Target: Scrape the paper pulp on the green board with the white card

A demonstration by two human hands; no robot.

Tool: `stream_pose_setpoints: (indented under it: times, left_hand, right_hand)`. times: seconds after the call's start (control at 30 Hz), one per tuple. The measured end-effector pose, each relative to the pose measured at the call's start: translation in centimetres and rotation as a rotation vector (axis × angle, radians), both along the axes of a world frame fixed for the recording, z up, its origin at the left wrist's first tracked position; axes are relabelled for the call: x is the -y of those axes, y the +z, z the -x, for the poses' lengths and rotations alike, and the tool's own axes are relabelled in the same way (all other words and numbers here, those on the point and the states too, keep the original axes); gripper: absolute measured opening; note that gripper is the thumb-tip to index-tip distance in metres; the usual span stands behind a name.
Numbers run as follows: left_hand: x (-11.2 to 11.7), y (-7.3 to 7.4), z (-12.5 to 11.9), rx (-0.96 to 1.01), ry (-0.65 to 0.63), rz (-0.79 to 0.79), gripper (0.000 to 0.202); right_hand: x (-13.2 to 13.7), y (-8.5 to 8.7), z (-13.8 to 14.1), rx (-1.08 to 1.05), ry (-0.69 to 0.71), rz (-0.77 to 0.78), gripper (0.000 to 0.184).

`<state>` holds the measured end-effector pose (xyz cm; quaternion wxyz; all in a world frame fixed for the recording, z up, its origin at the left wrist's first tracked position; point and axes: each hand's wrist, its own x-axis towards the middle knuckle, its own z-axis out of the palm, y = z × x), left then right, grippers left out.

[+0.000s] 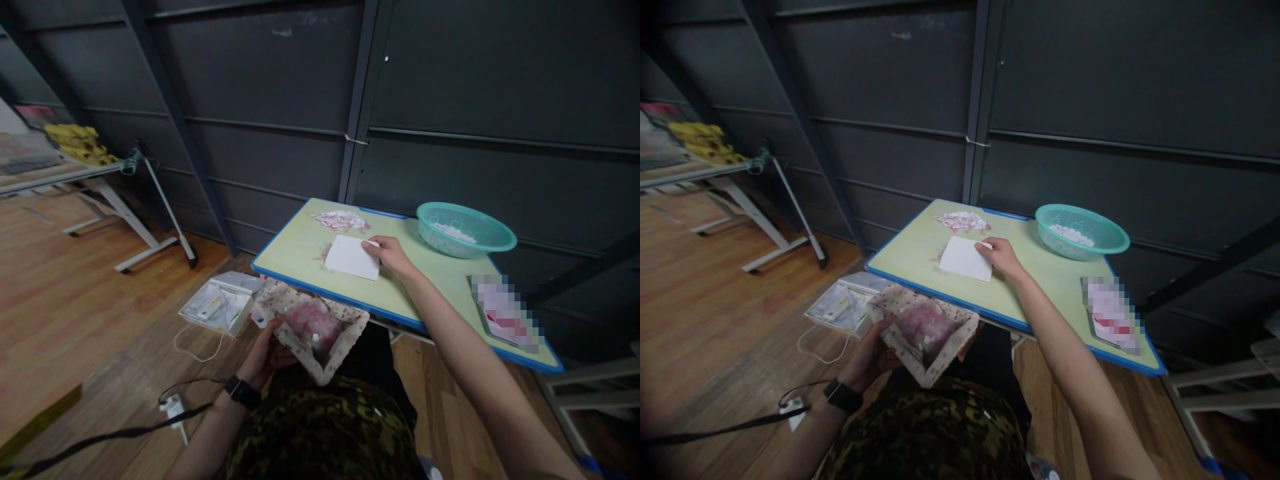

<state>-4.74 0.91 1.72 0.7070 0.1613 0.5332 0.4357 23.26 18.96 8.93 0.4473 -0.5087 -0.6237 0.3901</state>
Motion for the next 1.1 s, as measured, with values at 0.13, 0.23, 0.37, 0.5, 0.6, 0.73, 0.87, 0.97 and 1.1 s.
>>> stream_pose_setpoints:
  times: [0.13,0.23,0.37,0.5,0.6,0.73,0.87,0.97,1.1]
  left_hand:
    - [-0.1,-0.2,0.1,0.001,-0.004,-0.003,0.028]
    - [-0.1,-0.4,0.1,0.015,0.017,-0.007,0.026]
    - [0.0,-0.4,0.1,0.025,0.009,0.005,0.027]
    - [-0.1,-0.3,0.1,0.013,0.015,0.008,0.027]
    - [-0.1,-0.3,0.1,0.006,0.016,0.017,0.028]
    - [-0.1,-0.1,0.0,0.013,0.005,0.009,0.028]
    - [0.0,0.0,0.0,0.011,0.01,0.009,0.026]
    - [-0.1,-0.1,0.0,0.01,0.007,0.015,0.028]
    - [-0.1,-0.5,0.1,0.026,0.012,0.0,0.027]
  right_hand:
    - [0.5,0.2,0.4,-0.026,0.058,0.017,0.049]
    - [0.7,0.4,0.6,-0.023,0.048,0.015,0.051]
    - [0.9,0.6,0.6,-0.033,0.096,0.061,0.051]
    - [0.8,0.5,0.6,-0.058,0.053,0.064,0.054]
    - [1.0,0.3,0.8,-0.04,0.113,0.096,0.053]
    - [1.4,0.3,1.0,-0.04,0.269,0.182,0.05]
    - [1.4,0.3,0.8,-0.051,0.223,0.14,0.049]
    - [1.4,0.2,0.6,-0.031,0.262,0.176,0.047]
    - [1.5,0.2,0.6,-0.037,0.359,0.235,0.046]
